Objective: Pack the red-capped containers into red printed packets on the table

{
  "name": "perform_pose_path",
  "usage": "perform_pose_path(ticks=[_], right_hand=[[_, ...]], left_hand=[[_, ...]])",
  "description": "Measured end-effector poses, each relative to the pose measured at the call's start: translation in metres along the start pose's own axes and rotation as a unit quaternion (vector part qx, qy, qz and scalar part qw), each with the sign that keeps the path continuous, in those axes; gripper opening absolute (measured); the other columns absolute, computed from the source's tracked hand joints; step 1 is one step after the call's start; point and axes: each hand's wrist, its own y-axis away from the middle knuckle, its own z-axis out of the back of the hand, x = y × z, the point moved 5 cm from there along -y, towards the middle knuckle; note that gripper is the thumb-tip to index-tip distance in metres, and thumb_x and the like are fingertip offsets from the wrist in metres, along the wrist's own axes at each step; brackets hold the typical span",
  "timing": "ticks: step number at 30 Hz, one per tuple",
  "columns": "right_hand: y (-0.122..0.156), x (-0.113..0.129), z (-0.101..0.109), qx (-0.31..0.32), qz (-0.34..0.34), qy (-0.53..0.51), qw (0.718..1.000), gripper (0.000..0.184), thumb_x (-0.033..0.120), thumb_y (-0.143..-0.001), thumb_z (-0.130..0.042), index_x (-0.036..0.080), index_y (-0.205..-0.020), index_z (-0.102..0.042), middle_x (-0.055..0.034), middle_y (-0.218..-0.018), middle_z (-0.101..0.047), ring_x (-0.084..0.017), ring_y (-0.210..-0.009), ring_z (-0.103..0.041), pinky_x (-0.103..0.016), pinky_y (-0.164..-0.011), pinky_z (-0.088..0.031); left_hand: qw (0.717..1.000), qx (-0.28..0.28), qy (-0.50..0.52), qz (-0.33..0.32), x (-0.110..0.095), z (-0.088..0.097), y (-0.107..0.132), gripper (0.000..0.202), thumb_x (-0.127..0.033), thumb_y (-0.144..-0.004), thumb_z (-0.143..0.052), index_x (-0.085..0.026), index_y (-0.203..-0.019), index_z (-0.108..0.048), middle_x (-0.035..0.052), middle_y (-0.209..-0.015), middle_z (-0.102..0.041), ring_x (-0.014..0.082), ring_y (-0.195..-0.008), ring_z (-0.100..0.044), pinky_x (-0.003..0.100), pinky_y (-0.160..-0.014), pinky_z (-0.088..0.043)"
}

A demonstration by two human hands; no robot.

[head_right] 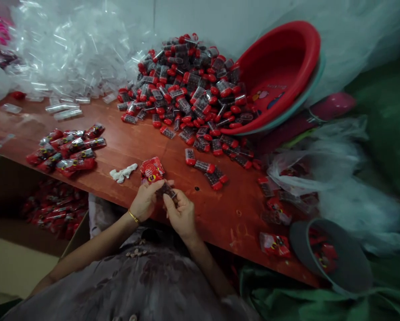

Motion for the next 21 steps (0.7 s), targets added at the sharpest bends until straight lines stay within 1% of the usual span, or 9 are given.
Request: perform_pose_path(ticks=[4,6,7,10,12,14,17,19,21], right_hand=[[-0.003,-0.006,-0.009,0.007,-0.028,-0.073,0.997,0.028,0.046,-0.08,-0.056,0.018,-0.075,-0.056,0.0055,-0.05,-0.053,-0.005,-0.034,-0.042,-0.017,-0.035,-0.035],[-0.004,-0.007,-0.009,0.003,-0.029,-0.082,0.996,0.029,0.046,-0.08,-0.057,0.018,-0.072,-0.055,0.0055,-0.051,-0.053,-0.005,-0.034,-0.042,-0.018,-0.035,-0.036],[-0.004,-0.006,-0.008,0.0,-0.02,-0.066,0.998,0.029,0.046,-0.08,-0.058,0.018,-0.073,-0.056,0.0052,-0.051,-0.053,-0.005,-0.034,-0.043,-0.018,-0.036,-0.037],[-0.002,-0.002,-0.007,-0.019,0.018,0.008,1.0,0.025,0.042,-0.08,-0.059,0.017,-0.08,-0.059,0.0039,-0.052,-0.056,-0.007,-0.038,-0.046,-0.018,-0.038,-0.037],[0.002,-0.002,-0.01,-0.029,0.027,0.028,0.999,0.024,0.041,-0.081,-0.059,0.018,-0.083,-0.06,0.0042,-0.052,-0.056,-0.007,-0.039,-0.046,-0.018,-0.038,-0.037],[0.005,-0.006,-0.015,-0.032,0.019,0.008,0.999,0.025,0.042,-0.082,-0.057,0.018,-0.082,-0.059,0.0044,-0.053,-0.055,-0.007,-0.038,-0.045,-0.018,-0.037,-0.036],[0.006,-0.015,-0.025,-0.026,-0.013,-0.07,0.997,0.031,0.048,-0.082,-0.055,0.018,-0.072,-0.055,0.0052,-0.053,-0.051,-0.005,-0.036,-0.04,-0.017,-0.034,-0.033],[0.004,-0.019,-0.03,-0.018,-0.032,-0.114,0.993,0.036,0.05,-0.082,-0.054,0.018,-0.067,-0.051,0.0059,-0.051,-0.048,-0.004,-0.034,-0.037,-0.017,-0.033,-0.03],[0.001,-0.018,-0.029,-0.013,-0.033,-0.115,0.993,0.036,0.051,-0.081,-0.055,0.018,-0.067,-0.051,0.0062,-0.05,-0.048,-0.004,-0.034,-0.037,-0.016,-0.033,-0.029]], left_hand=[[0.998,0.04,-0.041,0.007,0.005,0.0,0.001,0.037,-0.048,-0.059,-0.074,-0.013,-0.07,-0.065,0.0028,-0.057,-0.063,0.0115,-0.049,-0.054,0.023,-0.048,-0.041],[0.997,0.055,-0.049,0.019,0.003,0.0,0.001,0.04,-0.05,-0.058,-0.074,-0.012,-0.069,-0.066,0.0024,-0.054,-0.061,0.0115,-0.048,-0.053,0.024,-0.046,-0.04],[0.998,0.05,-0.039,0.014,0.0,0.0,0.001,0.04,-0.049,-0.056,-0.076,-0.012,-0.069,-0.066,0.0033,-0.058,-0.063,0.0117,-0.051,-0.055,0.024,-0.049,-0.042],[1.0,0.001,0.025,-0.008,-0.012,0.003,-0.001,0.043,-0.043,-0.047,-0.082,-0.012,-0.072,-0.067,0.006,-0.075,-0.069,0.0133,-0.065,-0.061,0.024,-0.06,-0.047],[0.999,-0.014,0.044,0.0,-0.014,0.002,-0.001,0.044,-0.042,-0.045,-0.083,-0.012,-0.073,-0.066,0.0065,-0.075,-0.069,0.0136,-0.066,-0.062,0.023,-0.061,-0.047],[1.0,0.001,0.023,0.013,-0.012,-0.001,0.001,0.044,-0.041,-0.046,-0.083,-0.011,-0.072,-0.064,0.0056,-0.071,-0.068,0.0116,-0.057,-0.059,0.021,-0.052,-0.045],[0.998,0.027,-0.044,0.023,-0.006,-0.001,0.006,0.042,-0.045,-0.052,-0.079,-0.012,-0.075,-0.063,-0.0003,-0.056,-0.061,0.0063,-0.037,-0.044,0.019,-0.034,-0.032],[0.994,0.036,-0.097,0.028,-0.003,0.002,0.007,0.044,-0.05,-0.058,-0.074,-0.013,-0.077,-0.064,-0.0038,-0.046,-0.053,0.0056,-0.031,-0.038,0.019,-0.03,-0.026],[0.992,0.05,-0.115,0.018,-0.002,0.005,0.007,0.048,-0.054,-0.06,-0.072,-0.012,-0.081,-0.066,-0.0034,-0.045,-0.051,0.0067,-0.032,-0.04,0.019,-0.031,-0.028]])
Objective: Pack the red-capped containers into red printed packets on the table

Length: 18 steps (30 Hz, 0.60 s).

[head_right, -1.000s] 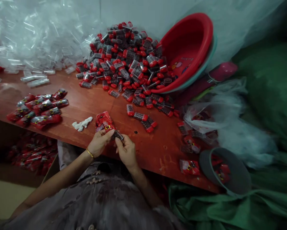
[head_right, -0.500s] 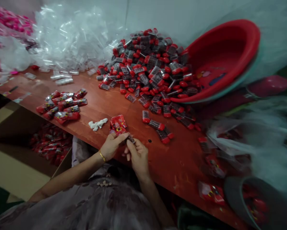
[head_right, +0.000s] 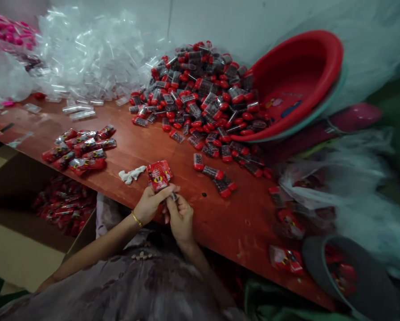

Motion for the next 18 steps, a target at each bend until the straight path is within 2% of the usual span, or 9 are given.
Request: perform_pose_path(ticks=[4,7,9,13,15,18], right_hand=[[-0.001,0.013,0.004,0.001,0.024,0.053,0.998,0.031,0.049,-0.079,-0.057,0.018,-0.075,-0.055,0.0054,-0.051,-0.053,-0.005,-0.035,-0.042,-0.017,-0.035,-0.033],[0.001,0.016,0.005,-0.006,0.033,0.071,0.997,0.031,0.048,-0.08,-0.056,0.019,-0.071,-0.053,0.0052,-0.05,-0.053,-0.006,-0.035,-0.043,-0.018,-0.035,-0.034],[0.001,0.013,0.004,-0.012,0.029,0.054,0.998,0.031,0.047,-0.082,-0.056,0.018,-0.069,-0.053,0.0054,-0.051,-0.052,-0.005,-0.035,-0.042,-0.017,-0.035,-0.033],[0.002,0.007,0.003,0.001,0.011,-0.01,1.0,0.033,0.047,-0.082,-0.055,0.018,-0.067,-0.051,0.0052,-0.054,-0.053,-0.004,-0.034,-0.04,-0.016,-0.033,-0.03],[0.002,0.009,0.004,0.008,0.016,-0.005,1.0,0.032,0.047,-0.082,-0.055,0.018,-0.069,-0.052,0.0049,-0.054,-0.055,-0.004,-0.034,-0.041,-0.016,-0.033,-0.032],[0.002,0.016,0.008,0.001,0.027,0.025,0.999,0.03,0.047,-0.081,-0.056,0.018,-0.073,-0.053,0.0044,-0.055,-0.057,-0.005,-0.035,-0.044,-0.016,-0.035,-0.035]], left_hand=[[0.998,0.018,0.052,-0.039,-0.002,0.004,-0.004,0.052,-0.059,-0.062,-0.068,-0.013,-0.085,-0.068,0.0036,-0.066,-0.066,0.0073,-0.042,-0.047,0.021,-0.039,-0.039],[0.998,0.022,0.053,-0.036,0.002,0.003,-0.005,0.047,-0.056,-0.062,-0.07,-0.013,-0.082,-0.068,0.0049,-0.075,-0.068,0.0063,-0.042,-0.047,0.02,-0.038,-0.039],[0.998,0.02,0.046,-0.03,0.005,0.001,-0.003,0.046,-0.053,-0.062,-0.071,-0.013,-0.084,-0.067,0.0024,-0.068,-0.065,0.0058,-0.039,-0.043,0.02,-0.034,-0.038],[0.999,0.025,0.019,-0.03,0.006,-0.001,0.004,0.044,-0.053,-0.068,-0.067,-0.014,-0.088,-0.068,-0.0055,-0.044,-0.047,0.007,-0.033,-0.04,0.02,-0.031,-0.035],[0.998,0.03,0.027,-0.052,0.004,-0.001,0.005,0.043,-0.055,-0.072,-0.062,-0.015,-0.088,-0.067,-0.005,-0.046,-0.048,0.0075,-0.036,-0.043,0.02,-0.035,-0.039],[0.994,0.007,0.035,-0.104,-0.002,0.003,0.003,0.04,-0.056,-0.073,-0.061,-0.016,-0.074,-0.066,-0.0015,-0.056,-0.056,0.0077,-0.049,-0.05,0.02,-0.049,-0.046]])
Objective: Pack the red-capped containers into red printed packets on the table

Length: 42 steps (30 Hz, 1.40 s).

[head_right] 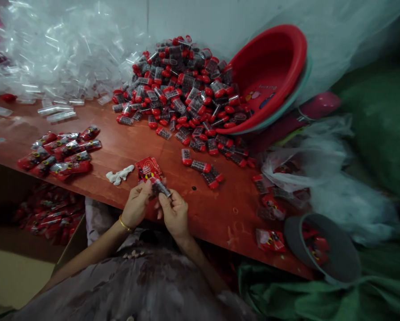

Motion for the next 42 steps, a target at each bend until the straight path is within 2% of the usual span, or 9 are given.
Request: perform_pose_path(ticks=[9,13,18,20,23,26,30,36,42], right_hand=[[0.001,0.0,0.004,-0.048,0.017,0.004,0.999,0.029,0.046,-0.084,-0.053,0.018,-0.077,-0.055,0.0044,-0.057,-0.057,-0.005,-0.037,-0.045,-0.015,-0.033,-0.036],[0.002,0.002,0.008,-0.061,0.039,0.027,0.997,0.026,0.044,-0.083,-0.055,0.018,-0.079,-0.054,0.0044,-0.058,-0.059,-0.006,-0.038,-0.049,-0.017,-0.036,-0.041],[0.006,-0.002,0.016,-0.083,0.068,0.08,0.991,0.022,0.041,-0.085,-0.053,0.019,-0.082,-0.054,0.0043,-0.058,-0.061,-0.008,-0.042,-0.053,-0.019,-0.042,-0.045],[0.008,-0.005,0.019,-0.084,0.078,0.09,0.989,0.021,0.039,-0.086,-0.051,0.019,-0.083,-0.054,0.0035,-0.06,-0.063,-0.009,-0.043,-0.055,-0.02,-0.044,-0.046],[0.007,-0.009,0.028,-0.079,0.095,0.127,0.984,0.019,0.036,-0.088,-0.048,0.019,-0.087,-0.056,0.0013,-0.066,-0.066,-0.011,-0.051,-0.06,-0.023,-0.051,-0.05],[-0.001,-0.006,0.044,-0.079,0.142,0.234,0.959,0.021,0.035,-0.086,-0.051,0.02,-0.098,-0.061,-0.0041,-0.087,-0.07,-0.017,-0.078,-0.065,-0.03,-0.07,-0.054],[-0.019,-0.001,0.062,-0.038,0.222,0.342,0.912,0.034,0.038,-0.087,-0.051,0.022,-0.116,-0.058,-0.0088,-0.112,-0.064,-0.022,-0.104,-0.056,-0.039,-0.09,-0.047],[-0.033,-0.008,0.077,0.047,0.302,0.3,0.904,0.029,0.045,-0.087,-0.052,0.023,-0.096,-0.068,-0.006,-0.092,-0.068,-0.02,-0.088,-0.057,-0.036,-0.079,-0.049],[-0.034,-0.019,0.085,0.077,0.273,0.312,0.907,0.035,0.049,-0.087,-0.048,0.023,-0.084,-0.071,-0.0053,-0.082,-0.069,-0.02,-0.083,-0.056,-0.036,-0.076,-0.048]], left_hand=[[0.998,0.025,-0.044,0.023,0.002,-0.013,0.007,0.042,-0.055,-0.07,-0.064,-0.015,-0.061,-0.052,-0.0068,-0.047,-0.044,0.0076,-0.033,-0.045,0.02,-0.032,-0.038],[0.999,0.036,-0.035,0.01,0.005,-0.013,0.005,0.048,-0.056,-0.075,-0.057,-0.015,-0.053,-0.046,-0.0048,-0.047,-0.044,0.0067,-0.037,-0.045,0.019,-0.036,-0.037],[1.0,0.003,0.009,0.0,0.009,-0.007,-0.007,0.035,-0.049,-0.069,-0.068,-0.015,-0.071,-0.062,-0.0032,-0.057,-0.056,0.007,-0.046,-0.048,0.02,-0.046,-0.042],[1.0,-0.012,-0.012,-0.019,0.007,-0.004,-0.01,0.031,-0.044,-0.067,-0.072,-0.014,-0.075,-0.066,-0.0006,-0.066,-0.063,0.0082,-0.056,-0.053,0.021,-0.057,-0.046],[0.993,0.024,-0.104,-0.05,0.0,-0.006,-0.014,0.027,-0.04,-0.07,-0.069,-0.014,-0.076,-0.068,0.0012,-0.07,-0.066,0.0105,-0.061,-0.056,0.023,-0.063,-0.047],[0.968,0.061,-0.223,-0.096,-0.001,-0.007,-0.017,0.024,-0.037,-0.075,-0.065,-0.014,-0.08,-0.07,0.0029,-0.075,-0.069,0.0148,-0.069,-0.061,0.026,-0.068,-0.05],[0.891,0.112,-0.406,-0.17,0.013,-0.009,-0.024,0.023,-0.03,-0.078,-0.061,-0.019,-0.096,-0.07,0.0047,-0.093,-0.072,0.0204,-0.088,-0.066,0.034,-0.083,-0.051],[0.805,0.141,-0.514,-0.259,0.04,-0.011,-0.03,0.027,-0.031,-0.081,-0.06,-0.022,-0.107,-0.066,0.0064,-0.108,-0.07,0.0233,-0.112,-0.059,0.041,-0.099,-0.045],[0.762,0.155,-0.559,-0.287,0.053,-0.013,-0.029,0.026,-0.027,-0.083,-0.058,-0.02,-0.107,-0.064,0.008,-0.106,-0.07,0.0238,-0.113,-0.057,0.045,-0.1,-0.045]])
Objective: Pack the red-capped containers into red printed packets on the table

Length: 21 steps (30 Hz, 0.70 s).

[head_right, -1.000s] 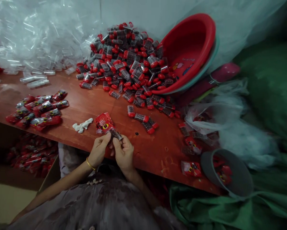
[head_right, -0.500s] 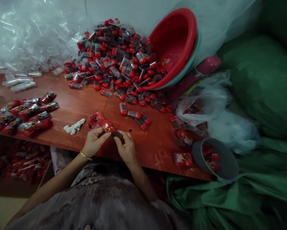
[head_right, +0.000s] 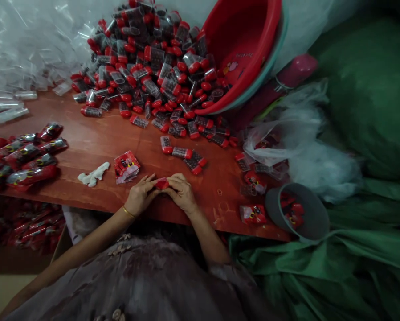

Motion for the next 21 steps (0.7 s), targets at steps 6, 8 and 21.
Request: perform_pose_path(ticks=[6,8,21], right_hand=[[0.0,-0.004,-0.001,0.029,-0.002,0.066,0.997,0.035,0.049,-0.089,-0.046,0.025,-0.089,-0.072,-0.004,-0.083,-0.071,-0.019,-0.084,-0.056,-0.041,-0.089,-0.04],[0.002,-0.006,-0.003,0.036,-0.009,0.099,0.994,0.033,0.047,-0.089,-0.047,0.026,-0.089,-0.072,-0.0029,-0.085,-0.071,-0.019,-0.087,-0.057,-0.044,-0.096,-0.034],[-0.046,0.002,0.014,0.018,-0.002,0.299,0.954,0.038,0.038,-0.09,-0.044,0.017,-0.118,-0.059,-0.0121,-0.125,-0.058,-0.025,-0.117,-0.047,-0.046,-0.102,-0.029]], left_hand=[[0.999,0.011,-0.041,-0.006,0.002,-0.003,0.001,0.028,-0.025,-0.082,-0.059,-0.018,-0.109,-0.062,0.0109,-0.107,-0.069,0.0264,-0.117,-0.054,0.049,-0.101,-0.042],[0.999,0.022,-0.044,-0.004,0.002,-0.004,0.0,0.027,-0.024,-0.082,-0.059,-0.017,-0.108,-0.062,0.0115,-0.109,-0.068,0.0267,-0.118,-0.053,0.05,-0.102,-0.041],[0.912,-0.229,0.191,0.282,0.049,0.15,0.027,0.026,-0.04,-0.066,-0.071,-0.015,-0.073,-0.065,0.0011,-0.07,-0.068,0.0153,-0.065,-0.06,0.033,-0.07,-0.052]])
